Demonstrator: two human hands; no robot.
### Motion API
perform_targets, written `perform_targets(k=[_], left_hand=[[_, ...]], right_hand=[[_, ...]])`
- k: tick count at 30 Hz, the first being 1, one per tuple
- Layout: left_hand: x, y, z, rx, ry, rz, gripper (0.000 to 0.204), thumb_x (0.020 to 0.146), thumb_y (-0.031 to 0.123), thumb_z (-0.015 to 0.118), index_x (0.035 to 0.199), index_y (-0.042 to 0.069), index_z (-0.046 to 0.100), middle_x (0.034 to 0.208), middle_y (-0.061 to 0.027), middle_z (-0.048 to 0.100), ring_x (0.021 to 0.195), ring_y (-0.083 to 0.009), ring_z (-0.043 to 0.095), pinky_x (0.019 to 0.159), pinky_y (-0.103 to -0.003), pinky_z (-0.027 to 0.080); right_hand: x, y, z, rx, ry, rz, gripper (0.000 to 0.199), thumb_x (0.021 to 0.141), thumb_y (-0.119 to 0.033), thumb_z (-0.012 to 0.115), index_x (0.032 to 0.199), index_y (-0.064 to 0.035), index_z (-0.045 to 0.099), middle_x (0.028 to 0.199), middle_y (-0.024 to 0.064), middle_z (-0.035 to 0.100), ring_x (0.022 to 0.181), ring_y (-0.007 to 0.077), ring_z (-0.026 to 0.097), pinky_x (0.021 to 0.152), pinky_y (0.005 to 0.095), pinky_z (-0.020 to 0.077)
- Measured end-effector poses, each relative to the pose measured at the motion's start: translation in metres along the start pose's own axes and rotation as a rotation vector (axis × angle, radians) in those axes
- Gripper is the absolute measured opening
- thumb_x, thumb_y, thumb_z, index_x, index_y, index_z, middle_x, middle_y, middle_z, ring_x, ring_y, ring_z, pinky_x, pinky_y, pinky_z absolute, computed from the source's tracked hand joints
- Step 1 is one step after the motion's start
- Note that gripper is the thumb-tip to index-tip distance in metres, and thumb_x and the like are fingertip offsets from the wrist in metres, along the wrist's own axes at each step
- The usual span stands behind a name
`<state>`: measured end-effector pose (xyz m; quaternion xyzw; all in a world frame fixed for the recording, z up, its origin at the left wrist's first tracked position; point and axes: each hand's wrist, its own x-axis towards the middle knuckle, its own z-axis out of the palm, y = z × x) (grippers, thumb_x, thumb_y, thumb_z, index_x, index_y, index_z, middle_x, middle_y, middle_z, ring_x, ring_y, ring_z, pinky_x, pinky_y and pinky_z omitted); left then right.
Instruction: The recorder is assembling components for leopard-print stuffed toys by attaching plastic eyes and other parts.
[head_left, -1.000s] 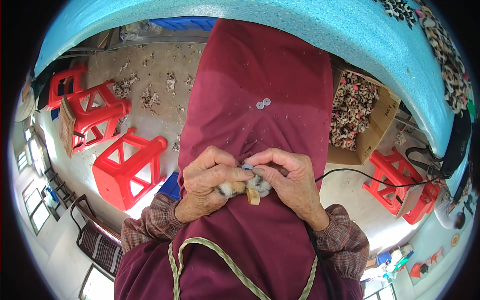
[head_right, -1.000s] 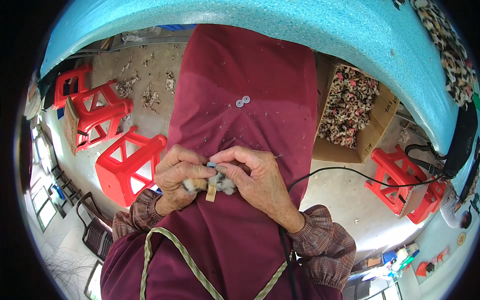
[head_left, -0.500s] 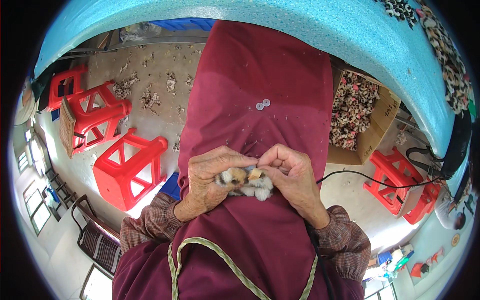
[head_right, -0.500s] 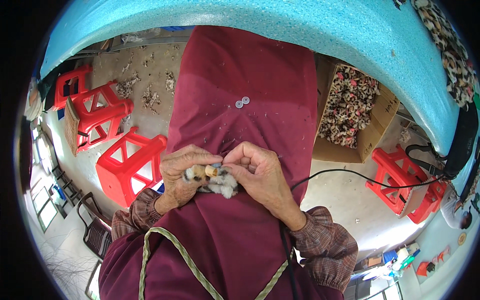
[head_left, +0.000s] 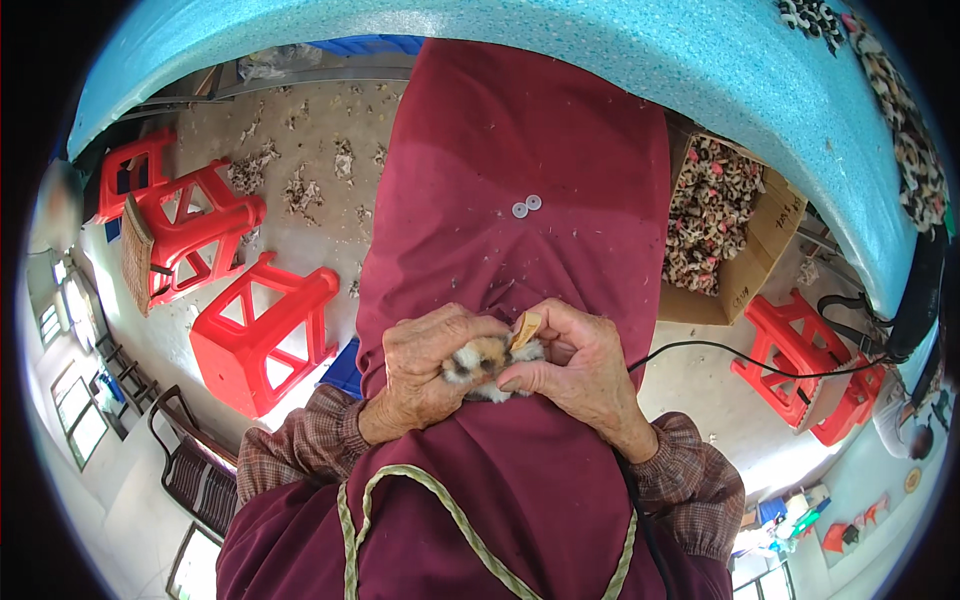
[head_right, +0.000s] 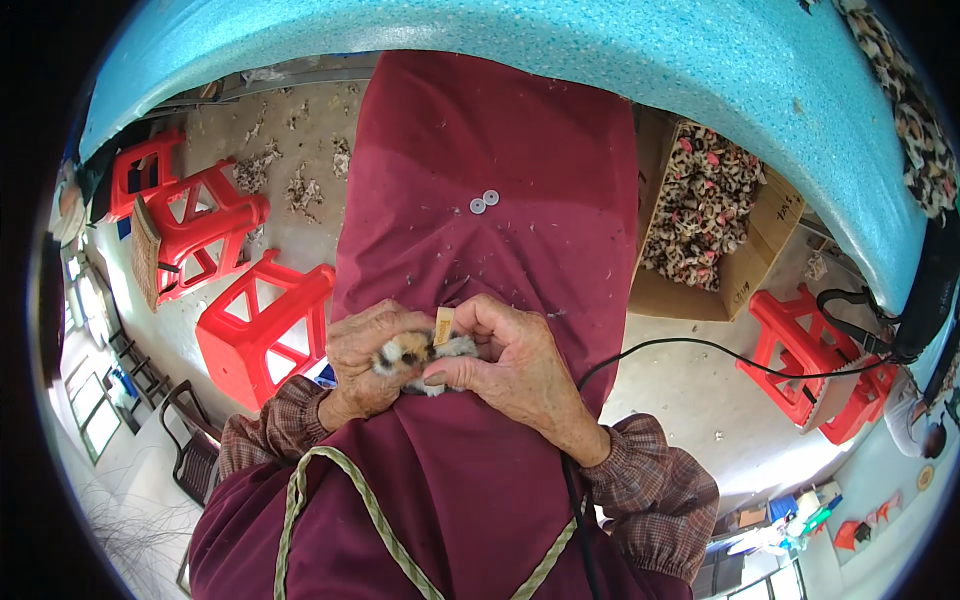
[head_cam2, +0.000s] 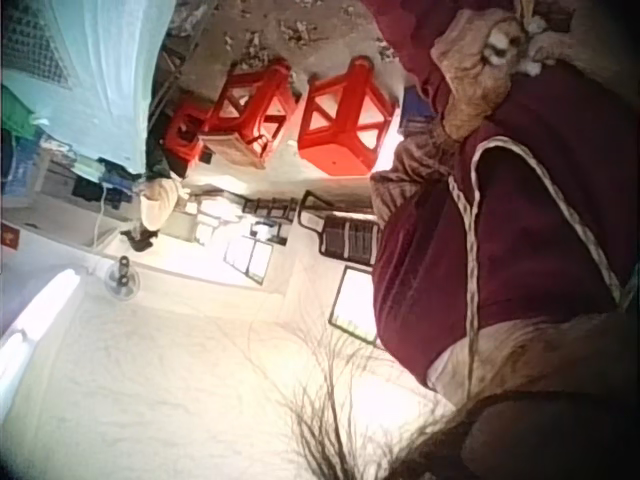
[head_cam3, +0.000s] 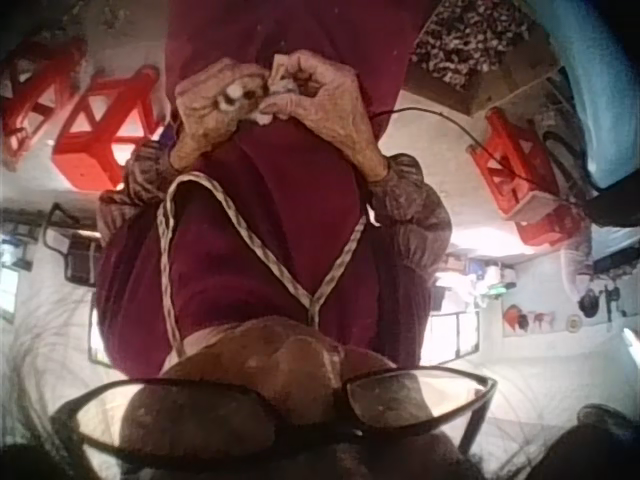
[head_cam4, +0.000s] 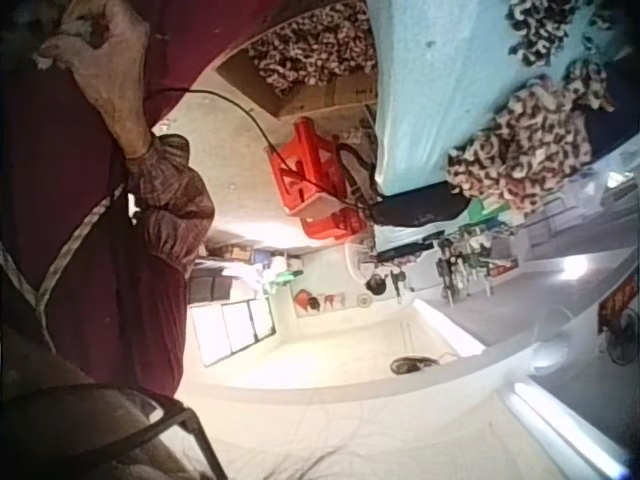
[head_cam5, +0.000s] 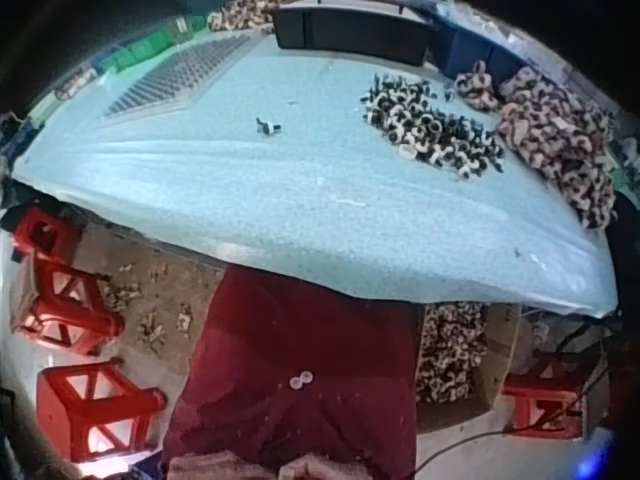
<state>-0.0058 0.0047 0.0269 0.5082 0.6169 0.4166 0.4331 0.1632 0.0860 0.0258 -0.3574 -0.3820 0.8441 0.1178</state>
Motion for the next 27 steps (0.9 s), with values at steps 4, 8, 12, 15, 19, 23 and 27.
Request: perform_targets(k=[4,8,12,15,19,23,27], left_hand=[[0.0,-0.002,0.003,-0.051,-0.027,-0.086,0.031,0.063,0.013,0.074,0.092,0.005,0.066,0.075,-0.0074,0.064,0.067,-0.0205,0.063,0.059,-0.03,0.049],[-0.001,-0.004,0.004,-0.046,-0.069,-0.097,0.031,0.062,0.012,0.074,0.091,0.005,0.065,0.076,-0.0066,0.063,0.068,-0.0209,0.063,0.06,-0.031,0.049],[-0.003,0.001,0.003,-0.035,-0.164,-0.072,0.029,0.065,0.013,0.077,0.09,0.006,0.065,0.078,-0.0067,0.064,0.067,-0.0202,0.062,0.059,-0.03,0.048],[-0.001,0.001,0.002,-0.071,-0.218,-0.116,0.028,0.067,0.014,0.078,0.091,0.005,0.065,0.078,-0.0068,0.064,0.068,-0.0187,0.063,0.06,-0.029,0.048],[-0.003,-0.006,0.003,-0.152,-0.188,-0.224,0.031,0.067,0.015,0.08,0.093,0.004,0.066,0.079,-0.0061,0.065,0.071,-0.0147,0.063,0.064,-0.027,0.05],[-0.001,-0.007,0.004,-0.213,-0.195,-0.296,0.033,0.067,0.015,0.081,0.093,0.002,0.066,0.081,-0.0059,0.066,0.074,-0.0118,0.062,0.067,-0.026,0.05],[0.0,-0.006,0.002,-0.272,-0.208,-0.375,0.035,0.066,0.013,0.081,0.095,0.0,0.066,0.081,-0.0051,0.066,0.075,-0.0091,0.061,0.067,-0.025,0.05]], right_hand=[[0.0,0.01,-0.007,0.063,-0.024,0.013,0.029,0.074,-0.006,0.077,0.088,0.0007,0.053,0.083,0.0033,0.06,0.073,0.0058,0.058,0.062,0.0213,0.0508],[0.001,0.004,-0.013,0.039,-0.069,0.045,0.028,0.075,-0.008,0.078,0.084,-0.0008,0.053,0.078,0.002,0.059,0.069,0.0058,0.058,0.061,0.0206,0.0491],[0.004,0.022,-0.027,0.222,-0.151,0.218,0.03,0.073,-0.014,0.08,0.084,-0.0017,0.054,0.08,0.0018,0.057,0.071,0.0065,0.055,0.063,0.0211,0.0455],[0.004,0.023,-0.029,0.247,-0.164,0.201,0.027,0.074,-0.012,0.078,0.083,-0.0023,0.054,0.08,0.0005,0.057,0.072,0.0058,0.055,0.063,0.0206,0.0453],[0.003,0.024,-0.029,0.121,-0.118,0.16,0.026,0.075,-0.009,0.077,0.085,-0.0028,0.054,0.082,-0.0001,0.058,0.074,0.005,0.056,0.064,0.02,0.0457],[0.003,0.018,-0.025,0.171,-0.069,0.179,0.028,0.074,-0.006,0.076,0.09,-0.0032,0.053,0.085,0.0002,0.06,0.076,0.0045,0.056,0.065,0.0187,0.0454],[0.004,0.024,-0.024,0.184,-0.069,0.108,0.028,0.075,-0.007,0.076,0.093,-0.0033,0.054,0.083,0.0015,0.062,0.075,0.0052,0.058,0.066,0.0189,0.047]])
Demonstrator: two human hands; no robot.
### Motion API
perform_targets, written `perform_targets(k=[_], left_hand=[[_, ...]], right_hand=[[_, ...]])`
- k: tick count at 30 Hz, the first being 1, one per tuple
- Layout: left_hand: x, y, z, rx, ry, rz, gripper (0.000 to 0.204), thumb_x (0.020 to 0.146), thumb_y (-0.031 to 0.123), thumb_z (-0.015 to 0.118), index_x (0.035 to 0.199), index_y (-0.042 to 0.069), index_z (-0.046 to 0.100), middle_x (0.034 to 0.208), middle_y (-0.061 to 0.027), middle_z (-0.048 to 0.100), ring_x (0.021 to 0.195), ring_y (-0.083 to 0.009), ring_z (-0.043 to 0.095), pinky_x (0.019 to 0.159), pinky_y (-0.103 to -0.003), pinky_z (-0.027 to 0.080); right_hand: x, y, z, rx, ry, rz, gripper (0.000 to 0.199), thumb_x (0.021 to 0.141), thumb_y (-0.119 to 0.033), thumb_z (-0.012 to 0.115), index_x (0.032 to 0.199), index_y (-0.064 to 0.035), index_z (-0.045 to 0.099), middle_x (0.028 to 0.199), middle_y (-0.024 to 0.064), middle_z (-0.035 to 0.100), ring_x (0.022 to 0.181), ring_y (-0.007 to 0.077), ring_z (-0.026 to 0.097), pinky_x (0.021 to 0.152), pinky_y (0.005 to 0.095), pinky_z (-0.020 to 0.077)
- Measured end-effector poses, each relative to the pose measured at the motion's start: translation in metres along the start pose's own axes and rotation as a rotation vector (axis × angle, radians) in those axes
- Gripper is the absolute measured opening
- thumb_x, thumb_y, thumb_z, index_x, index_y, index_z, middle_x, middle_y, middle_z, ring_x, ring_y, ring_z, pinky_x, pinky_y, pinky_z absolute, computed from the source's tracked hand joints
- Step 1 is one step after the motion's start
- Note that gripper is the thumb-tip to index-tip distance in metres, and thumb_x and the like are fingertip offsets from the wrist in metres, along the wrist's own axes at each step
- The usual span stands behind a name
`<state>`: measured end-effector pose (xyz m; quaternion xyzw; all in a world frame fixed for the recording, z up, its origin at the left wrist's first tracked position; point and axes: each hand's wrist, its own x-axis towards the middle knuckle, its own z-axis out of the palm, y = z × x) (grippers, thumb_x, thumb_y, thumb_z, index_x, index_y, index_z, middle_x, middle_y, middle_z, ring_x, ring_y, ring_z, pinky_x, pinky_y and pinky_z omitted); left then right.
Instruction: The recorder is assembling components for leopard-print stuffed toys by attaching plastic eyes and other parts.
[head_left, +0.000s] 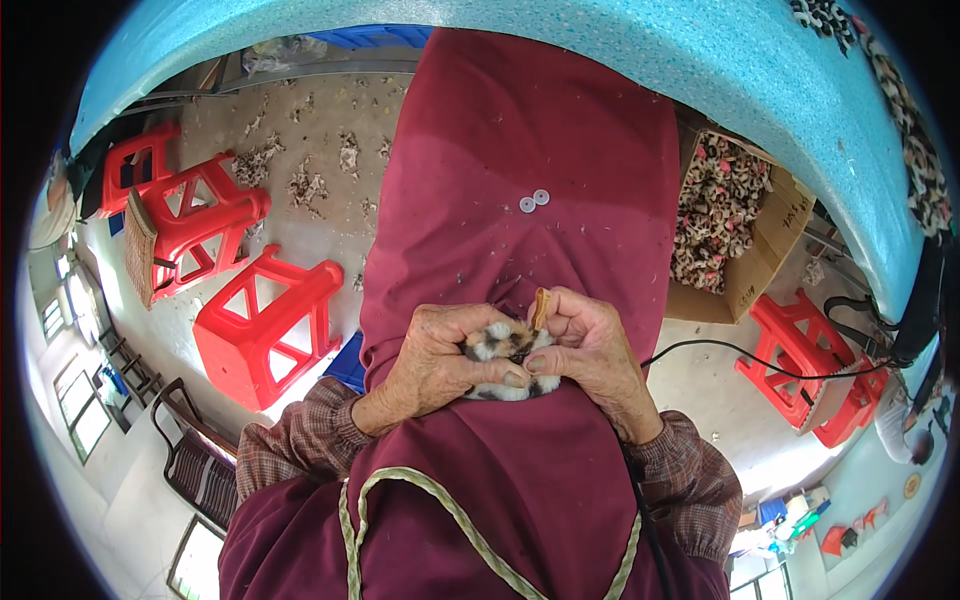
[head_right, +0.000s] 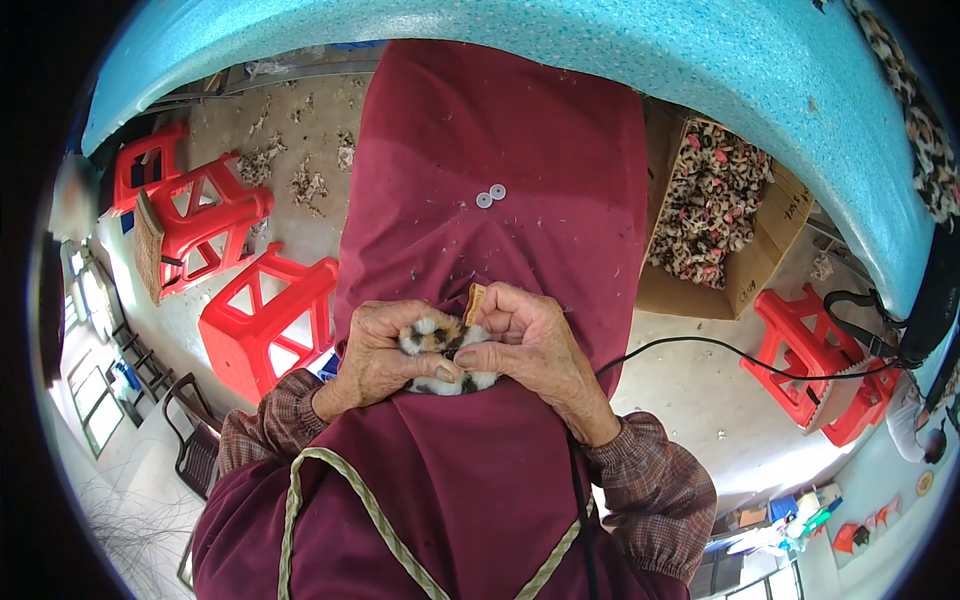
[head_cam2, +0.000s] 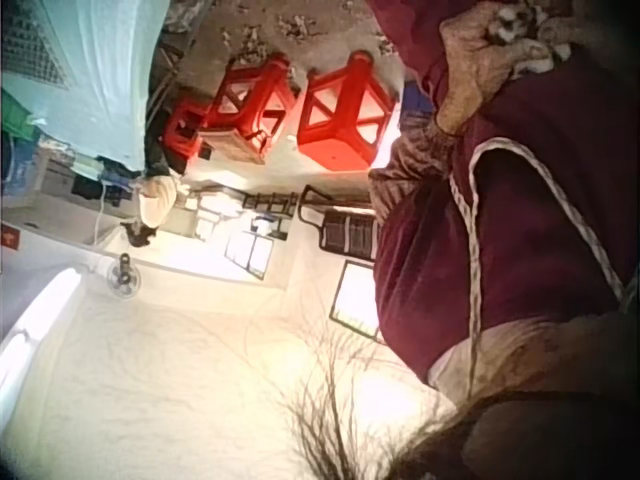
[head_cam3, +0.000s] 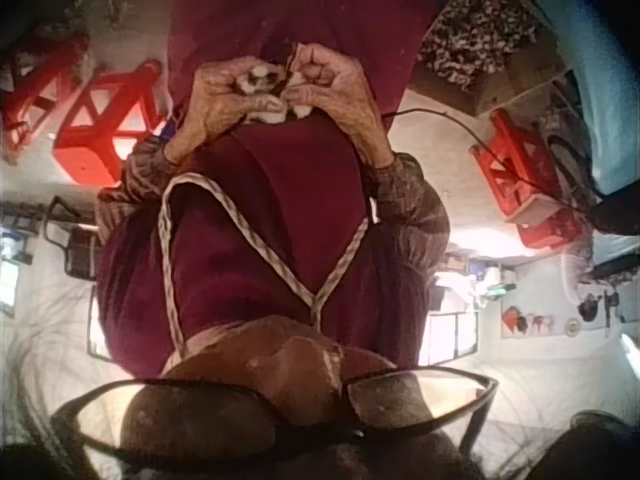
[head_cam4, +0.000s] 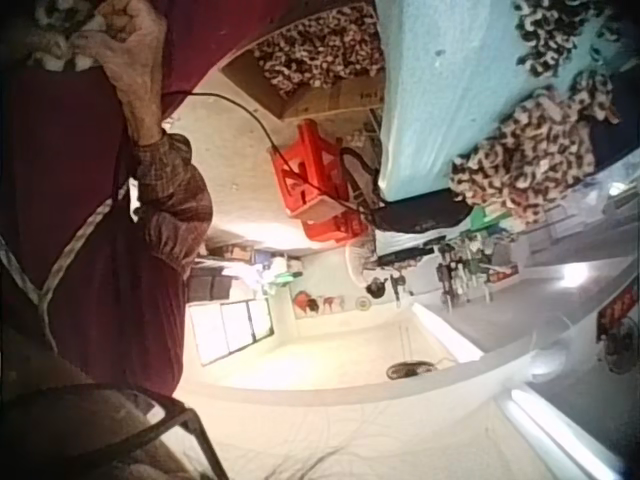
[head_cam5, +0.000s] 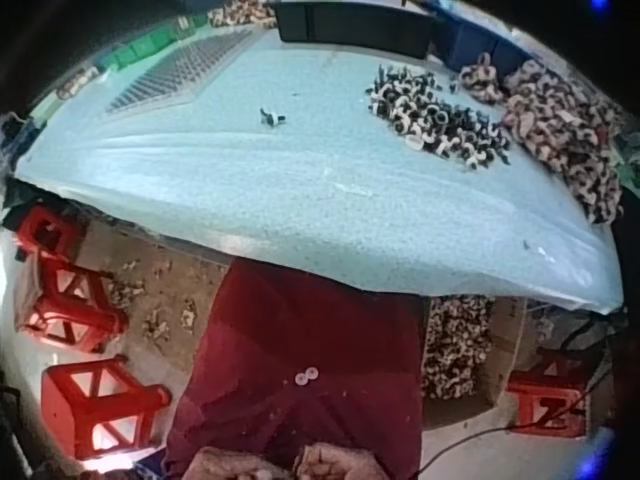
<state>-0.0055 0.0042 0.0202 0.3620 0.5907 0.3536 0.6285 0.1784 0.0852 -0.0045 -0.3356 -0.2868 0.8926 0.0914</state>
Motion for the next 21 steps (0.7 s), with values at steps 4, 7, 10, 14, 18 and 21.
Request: perform_targets(k=[4,7,10,14,18,21], left_hand=[[0.001,0.009,0.001,0.067,-0.003,-0.042,0.034,0.069,0.014,0.08,0.096,-0.001,0.065,0.077,-0.0034,0.066,0.072,-0.0074,0.059,0.067,-0.024,0.049],[0.0,0.007,0.003,-0.147,0.012,-0.138,0.032,0.073,0.014,0.077,0.1,0.001,0.064,0.078,-0.0025,0.064,0.073,-0.0069,0.058,0.068,-0.023,0.048],[0.001,0.006,0.005,-0.25,0.001,-0.167,0.029,0.078,0.015,0.073,0.102,0.002,0.062,0.08,-0.0016,0.063,0.074,-0.0075,0.057,0.069,-0.023,0.047],[0.002,-0.001,0.007,-0.072,0.034,-0.031,0.026,0.08,0.016,0.071,0.101,0.004,0.061,0.083,-0.0019,0.061,0.076,-0.0088,0.057,0.069,-0.023,0.046],[0.003,0.002,0.006,0.058,0.067,0.025,0.023,0.081,0.014,0.07,0.1,0.005,0.061,0.082,-0.0035,0.061,0.074,-0.0103,0.058,0.067,-0.025,0.047],[0.002,0.008,0.008,0.067,0.079,-0.035,0.022,0.08,0.011,0.07,0.099,0.005,0.061,0.081,-0.004,0.061,0.073,-0.0107,0.058,0.066,-0.026,0.048]], right_hand=[[0.0,0.0,0.0,0.003,0.029,0.027,0.025,0.076,-0.007,0.076,0.09,-0.003,0.055,0.081,0.0025,0.063,0.075,0.0057,0.06,0.066,0.0203,0.0488],[0.0,-0.003,-0.002,0.013,0.0,0.042,0.033,0.074,-0.008,0.077,0.097,-0.003,0.053,0.087,0.0008,0.061,0.078,0.0049,0.057,0.068,0.0184,0.0455],[-0.003,-0.001,0.0,0.053,0.04,0.015,0.036,0.073,-0.006,0.078,0.098,-0.0028,0.052,0.088,0.0021,0.061,0.078,0.0058,0.057,0.065,0.0177,0.0454],[-0.004,0.001,0.007,-0.035,0.045,-0.114,0.032,0.075,-0.001,0.075,0.095,-0.0009,0.05,0.084,0.0053,0.063,0.077,0.0082,0.061,0.067,0.0217,0.0512],[-0.007,0.005,0.011,-0.086,0.155,-0.091,0.036,0.073,-0.003,0.077,0.096,-0.0007,0.049,0.083,0.0061,0.064,0.077,0.0085,0.061,0.068,0.0224,0.0525],[-0.011,0.007,0.014,-0.205,0.207,-0.107,0.038,0.072,-0.006,0.079,0.095,-0.0013,0.049,0.081,0.0053,0.064,0.076,0.0078,0.061,0.066,0.0223,0.0526]])
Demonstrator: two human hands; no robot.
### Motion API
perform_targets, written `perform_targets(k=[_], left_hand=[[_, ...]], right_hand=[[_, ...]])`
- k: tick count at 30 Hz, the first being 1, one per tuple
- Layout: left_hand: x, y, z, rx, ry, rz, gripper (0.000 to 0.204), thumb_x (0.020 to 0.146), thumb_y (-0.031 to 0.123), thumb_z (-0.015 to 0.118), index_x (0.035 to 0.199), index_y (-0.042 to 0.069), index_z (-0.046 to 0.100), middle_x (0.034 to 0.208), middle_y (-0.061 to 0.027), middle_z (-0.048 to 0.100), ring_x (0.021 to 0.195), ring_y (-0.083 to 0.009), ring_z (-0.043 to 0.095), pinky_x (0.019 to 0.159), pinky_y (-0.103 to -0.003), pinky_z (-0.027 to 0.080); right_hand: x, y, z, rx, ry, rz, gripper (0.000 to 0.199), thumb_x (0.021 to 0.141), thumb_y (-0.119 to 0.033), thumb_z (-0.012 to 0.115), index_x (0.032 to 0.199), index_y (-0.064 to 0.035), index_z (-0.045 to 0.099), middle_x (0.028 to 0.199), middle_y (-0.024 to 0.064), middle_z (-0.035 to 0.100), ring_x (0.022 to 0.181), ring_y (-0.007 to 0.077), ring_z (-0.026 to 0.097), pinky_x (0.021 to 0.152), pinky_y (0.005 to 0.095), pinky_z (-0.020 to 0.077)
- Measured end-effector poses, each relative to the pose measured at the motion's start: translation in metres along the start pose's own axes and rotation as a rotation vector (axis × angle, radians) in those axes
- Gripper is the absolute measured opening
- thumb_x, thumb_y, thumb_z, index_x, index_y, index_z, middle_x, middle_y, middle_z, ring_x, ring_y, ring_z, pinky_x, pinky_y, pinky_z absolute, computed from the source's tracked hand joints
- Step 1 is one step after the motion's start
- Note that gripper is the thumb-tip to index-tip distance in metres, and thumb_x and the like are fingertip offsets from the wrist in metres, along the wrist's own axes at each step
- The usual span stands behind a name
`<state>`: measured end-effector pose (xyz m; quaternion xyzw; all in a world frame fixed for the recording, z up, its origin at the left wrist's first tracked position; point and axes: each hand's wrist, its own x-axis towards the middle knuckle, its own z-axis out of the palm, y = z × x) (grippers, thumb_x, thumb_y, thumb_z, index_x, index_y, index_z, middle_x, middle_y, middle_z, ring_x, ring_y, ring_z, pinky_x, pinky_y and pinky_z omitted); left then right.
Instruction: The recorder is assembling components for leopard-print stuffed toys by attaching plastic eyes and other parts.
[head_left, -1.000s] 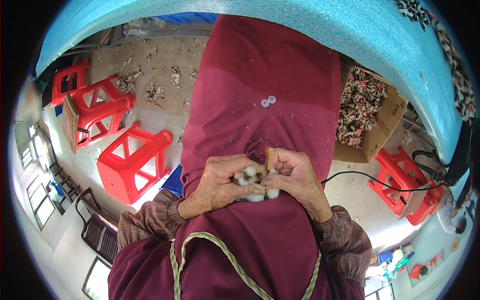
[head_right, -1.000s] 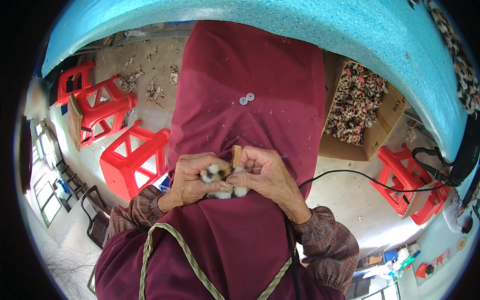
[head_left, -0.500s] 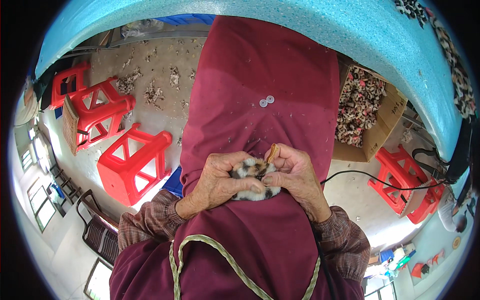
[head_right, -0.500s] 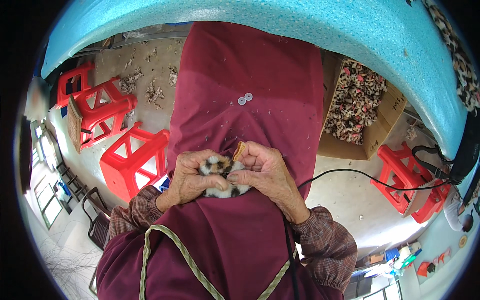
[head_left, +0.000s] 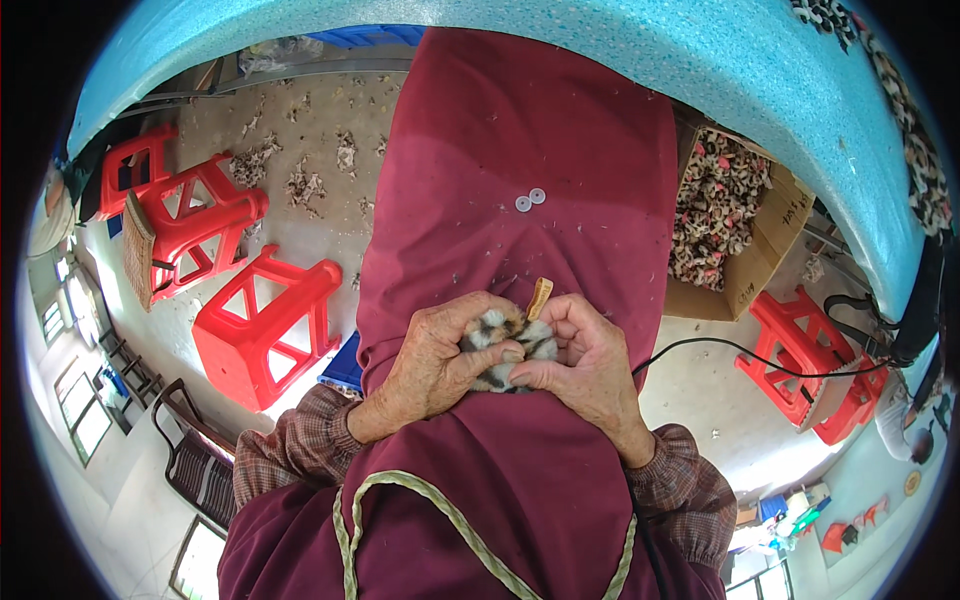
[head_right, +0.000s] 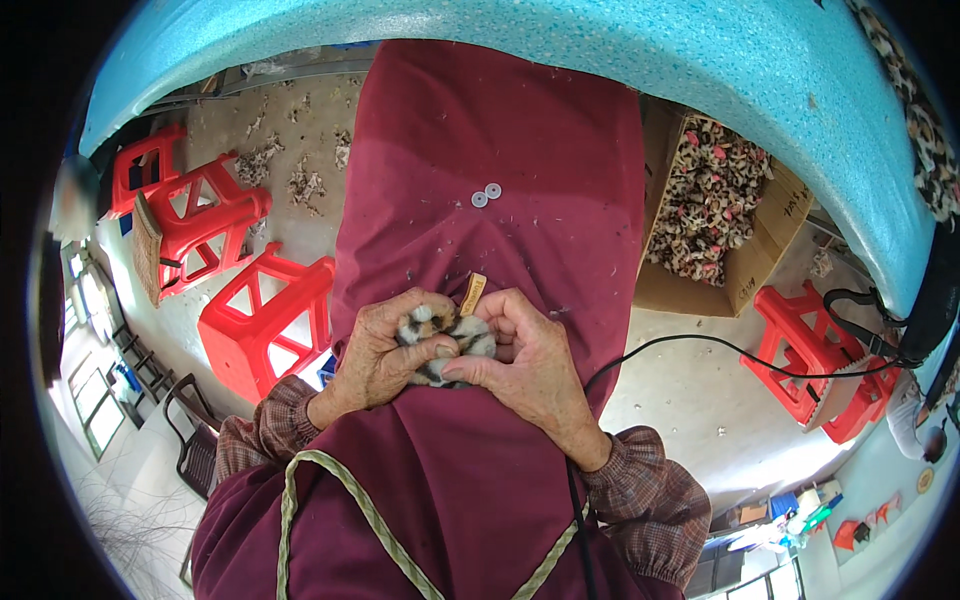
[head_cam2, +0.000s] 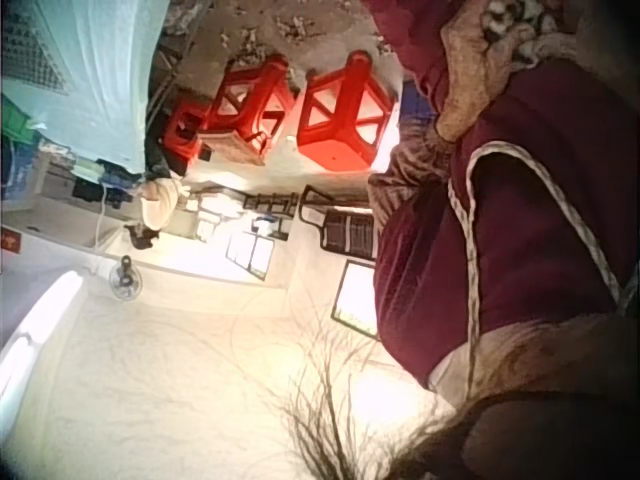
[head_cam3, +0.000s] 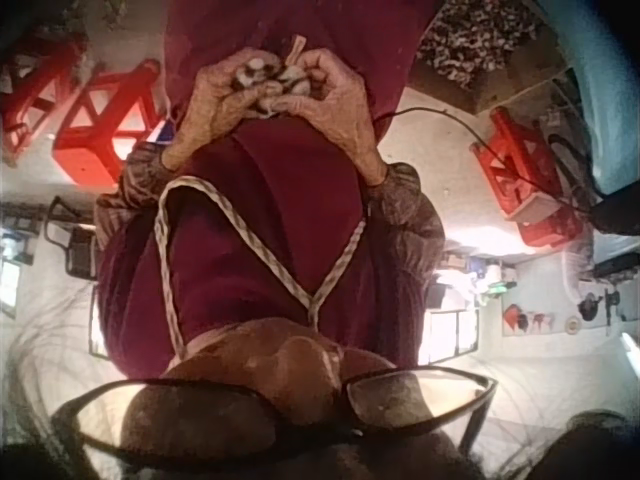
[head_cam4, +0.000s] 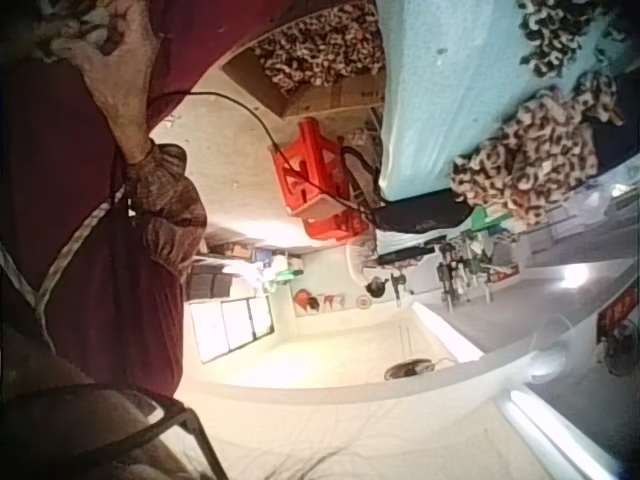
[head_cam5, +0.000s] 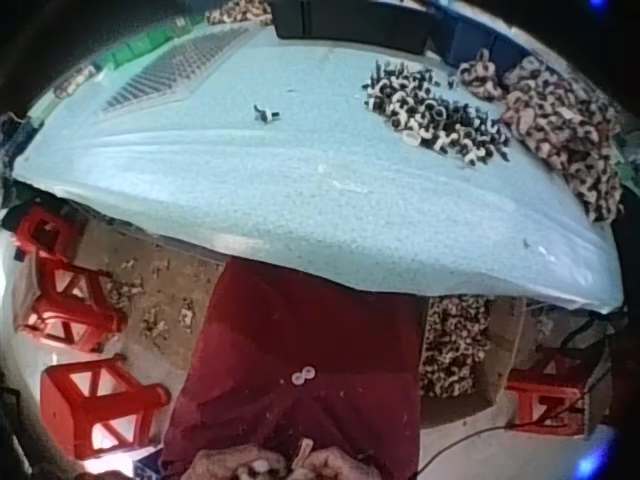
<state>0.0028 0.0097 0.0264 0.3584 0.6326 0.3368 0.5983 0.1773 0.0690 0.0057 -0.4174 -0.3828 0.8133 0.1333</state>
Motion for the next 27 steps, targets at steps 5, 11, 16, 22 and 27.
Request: perform_targets(k=[5,11,16,22,27], left_hand=[[-0.002,-0.002,0.001,0.044,0.04,0.063,0.023,0.077,0.007,0.071,0.098,0.004,0.062,0.079,-0.0054,0.062,0.07,-0.0123,0.059,0.063,-0.027,0.048],[-0.002,-0.006,0.0,0.15,0.065,0.26,0.03,0.073,0.004,0.072,0.101,0.003,0.062,0.079,-0.009,0.062,0.069,-0.0198,0.061,0.062,-0.028,0.049],[-0.003,-0.009,0.0,0.229,0.102,0.366,0.024,0.075,0.009,0.07,0.096,0.0,0.061,0.075,-0.0081,0.061,0.063,-0.0181,0.06,0.06,-0.028,0.047],[-0.002,-0.012,0.006,0.08,0.135,0.273,0.023,0.076,0.001,0.068,0.098,0.002,0.062,0.078,-0.0058,0.063,0.07,-0.0151,0.063,0.063,-0.027,0.05],[0.002,-0.012,0.01,-0.353,0.2,-0.095,0.021,0.08,0.009,0.072,0.098,0.002,0.063,0.078,0.004,0.06,0.073,-0.0026,0.054,0.063,-0.022,0.047]], right_hand=[[0.0,-0.001,0.004,-0.076,0.043,-0.045,0.039,0.069,-0.01,0.082,0.09,-0.0018,0.051,0.078,0.003,0.063,0.074,0.0056,0.059,0.063,0.0218,0.052],[0.0,0.001,0.006,-0.036,0.03,-0.047,0.034,0.069,-0.011,0.082,0.085,-0.002,0.054,0.076,0.0005,0.061,0.073,0.0039,0.057,0.062,0.0209,0.0506],[0.0,-0.001,0.008,0.047,0.007,-0.038,0.029,0.07,-0.008,0.081,0.083,-0.0022,0.055,0.076,-0.001,0.06,0.071,0.0029,0.055,0.061,0.0189,0.0486],[0.004,0.0,0.006,0.024,-0.003,-0.015,0.024,0.073,-0.003,0.077,0.086,-0.001,0.057,0.081,-0.0002,0.061,0.071,0.003,0.055,0.062,0.0179,0.0475],[0.011,0.003,-0.01,0.339,0.007,0.03,0.016,0.089,-0.01,0.06,0.1,0.0018,0.058,0.083,0.0049,0.063,0.074,0.0079,0.061,0.062,0.0198,0.0505]])
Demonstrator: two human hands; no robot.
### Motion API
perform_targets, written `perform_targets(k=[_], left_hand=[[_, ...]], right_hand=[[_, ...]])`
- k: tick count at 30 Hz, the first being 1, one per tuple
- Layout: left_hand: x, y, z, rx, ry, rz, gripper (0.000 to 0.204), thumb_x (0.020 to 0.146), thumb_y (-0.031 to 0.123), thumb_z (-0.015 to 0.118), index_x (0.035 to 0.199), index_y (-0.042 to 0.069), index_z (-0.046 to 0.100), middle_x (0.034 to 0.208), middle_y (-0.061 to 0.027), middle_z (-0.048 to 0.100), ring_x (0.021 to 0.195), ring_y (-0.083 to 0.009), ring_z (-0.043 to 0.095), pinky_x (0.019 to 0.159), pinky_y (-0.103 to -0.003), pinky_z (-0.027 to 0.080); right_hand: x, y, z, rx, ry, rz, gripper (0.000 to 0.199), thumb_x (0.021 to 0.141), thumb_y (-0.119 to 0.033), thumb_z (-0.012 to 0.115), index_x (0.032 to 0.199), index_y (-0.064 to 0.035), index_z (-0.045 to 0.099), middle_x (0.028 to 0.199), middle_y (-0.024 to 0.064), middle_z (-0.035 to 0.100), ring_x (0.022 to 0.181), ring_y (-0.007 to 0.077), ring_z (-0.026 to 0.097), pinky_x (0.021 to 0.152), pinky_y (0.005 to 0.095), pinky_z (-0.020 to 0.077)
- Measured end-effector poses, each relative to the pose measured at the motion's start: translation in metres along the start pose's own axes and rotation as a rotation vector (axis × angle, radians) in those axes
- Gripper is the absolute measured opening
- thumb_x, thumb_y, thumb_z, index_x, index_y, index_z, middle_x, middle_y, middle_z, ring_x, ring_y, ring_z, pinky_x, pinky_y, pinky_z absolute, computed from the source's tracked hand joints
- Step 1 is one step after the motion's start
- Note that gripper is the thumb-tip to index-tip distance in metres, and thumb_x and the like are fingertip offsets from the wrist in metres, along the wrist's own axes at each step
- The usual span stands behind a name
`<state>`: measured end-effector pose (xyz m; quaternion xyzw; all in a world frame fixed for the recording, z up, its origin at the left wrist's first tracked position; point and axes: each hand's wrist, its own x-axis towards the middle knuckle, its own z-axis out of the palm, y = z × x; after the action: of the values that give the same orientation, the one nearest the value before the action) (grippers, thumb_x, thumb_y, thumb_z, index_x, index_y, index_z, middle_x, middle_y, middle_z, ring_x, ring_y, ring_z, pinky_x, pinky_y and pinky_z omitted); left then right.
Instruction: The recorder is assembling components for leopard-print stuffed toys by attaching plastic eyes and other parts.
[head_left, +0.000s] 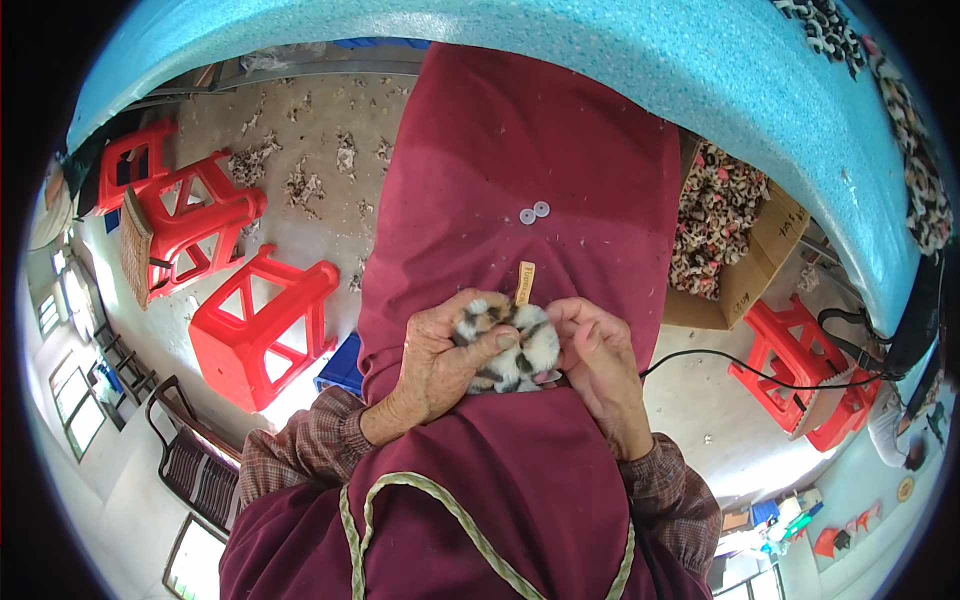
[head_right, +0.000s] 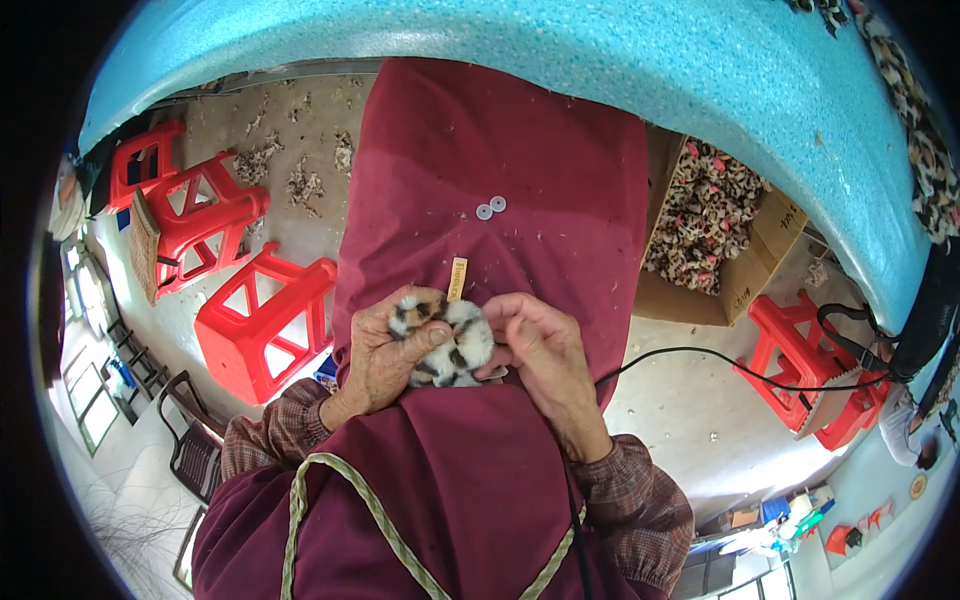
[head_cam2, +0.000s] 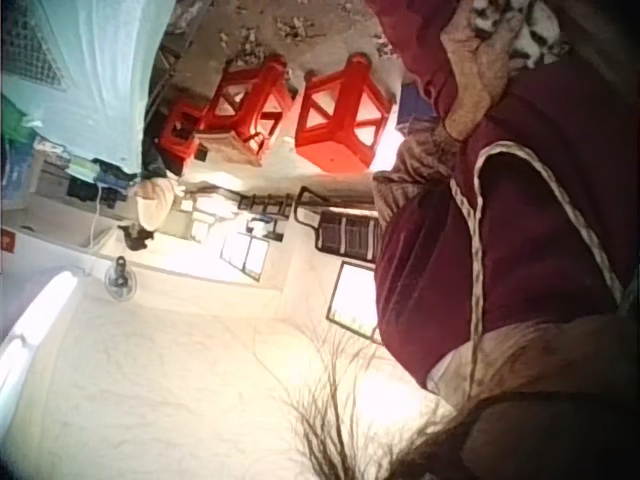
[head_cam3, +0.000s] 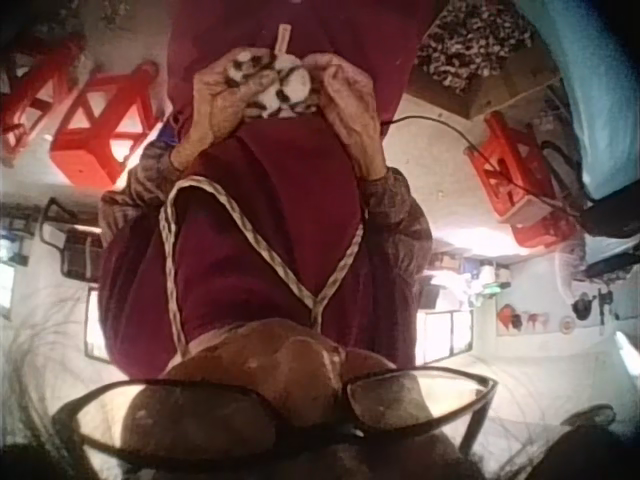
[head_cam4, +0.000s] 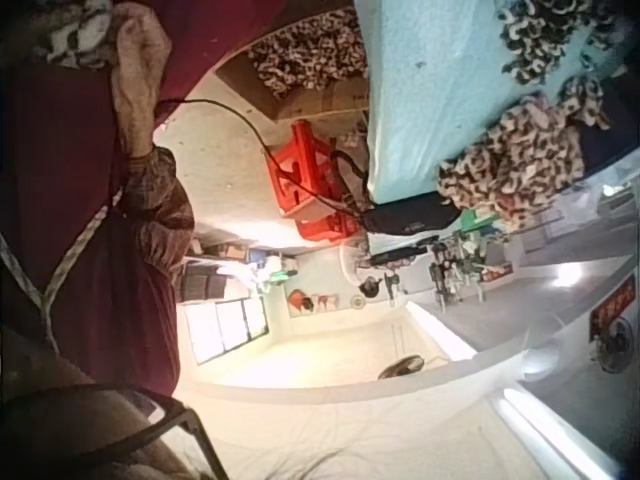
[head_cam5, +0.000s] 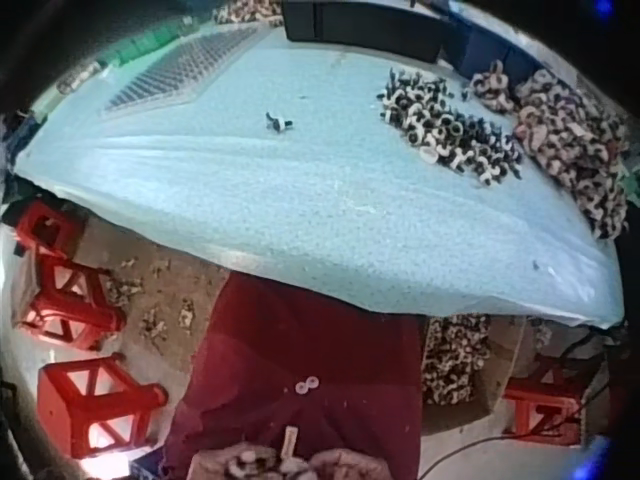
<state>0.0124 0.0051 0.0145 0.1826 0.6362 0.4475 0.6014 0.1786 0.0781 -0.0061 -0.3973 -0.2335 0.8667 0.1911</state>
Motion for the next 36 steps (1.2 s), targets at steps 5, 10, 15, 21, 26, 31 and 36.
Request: perform_targets(k=[5,10,15,21,26,31,36], left_hand=[[0.01,-0.001,-0.004,0.092,-0.015,0.065,0.021,0.082,0.01,0.071,0.1,0.003,0.063,0.08,0.0024,0.061,0.073,-0.004,0.055,0.065,-0.02,0.047],[0.009,0.013,-0.008,-0.133,-0.11,-0.185,0.026,0.081,0.012,0.072,0.103,0.002,0.062,0.089,-0.0006,0.064,0.078,-0.0068,0.06,0.069,-0.021,0.049],[0.008,0.023,-0.009,-0.45,-0.312,-0.444,0.036,0.071,-0.002,0.073,0.105,0.002,0.062,0.095,-0.0039,0.068,0.087,-0.0131,0.064,0.082,-0.027,0.051],[0.008,0.022,-0.011,-0.409,-0.383,-0.543,0.038,0.071,-0.003,0.073,0.107,0.003,0.062,0.096,-0.0033,0.068,0.089,-0.0127,0.063,0.082,-0.026,0.05],[0.004,0.022,-0.006,-0.426,-0.349,-0.567,0.04,0.075,-0.002,0.072,0.112,0.003,0.059,0.101,-0.0032,0.066,0.092,-0.0118,0.062,0.085,-0.025,0.048],[0.003,0.022,-0.006,-0.418,-0.29,-0.525,0.039,0.078,0.002,0.07,0.115,0.003,0.058,0.103,-0.003,0.065,0.094,-0.0119,0.061,0.086,-0.026,0.048],[0.001,0.024,-0.004,-0.441,-0.252,-0.534,0.04,0.08,0.006,0.07,0.118,0.003,0.057,0.104,-0.0031,0.065,0.094,-0.0124,0.061,0.087,-0.027,0.048]], right_hand=[[0.003,-0.008,-0.001,0.099,-0.073,0.11,0.016,0.088,-0.006,0.06,0.101,0.002,0.055,0.091,0.0068,0.063,0.077,0.0099,0.061,0.068,0.0224,0.0526],[0.007,-0.003,0.001,0.08,-0.029,0.001,0.017,0.083,0.0,0.065,0.097,0.0007,0.055,0.089,0.0041,0.061,0.079,0.0089,0.059,0.071,0.0209,0.0497],[0.006,-0.004,0.002,0.073,0.004,-0.126,0.019,0.083,0.001,0.063,0.099,-0.0004,0.053,0.088,0.0021,0.059,0.08,0.0078,0.058,0.073,0.0202,0.0479],[0.006,-0.005,0.003,0.082,0.018,-0.181,0.02,0.083,0.002,0.063,0.101,-0.0009,0.052,0.088,0.0013,0.058,0.08,0.0062,0.056,0.073,0.0186,0.0473],[0.007,-0.002,0.001,0.074,0.045,-0.154,0.028,0.083,-0.008,0.068,0.103,-0.0007,0.05,0.088,0.0041,0.059,0.079,0.009,0.057,0.072,0.02,0.0473],[0.008,-0.004,-0.001,0.079,0.043,-0.141,0.028,0.085,-0.012,0.067,0.104,-0.0012,0.05,0.09,0.0041,0.059,0.082,0.0088,0.057,0.075,0.021,0.0472],[0.0,-0.01,0.002,-0.037,0.139,-0.14,0.02,0.09,-0.016,0.06,0.103,-0.0009,0.055,0.089,0.0015,0.06,0.078,0.0059,0.054,0.069,0.0203,0.0438]])
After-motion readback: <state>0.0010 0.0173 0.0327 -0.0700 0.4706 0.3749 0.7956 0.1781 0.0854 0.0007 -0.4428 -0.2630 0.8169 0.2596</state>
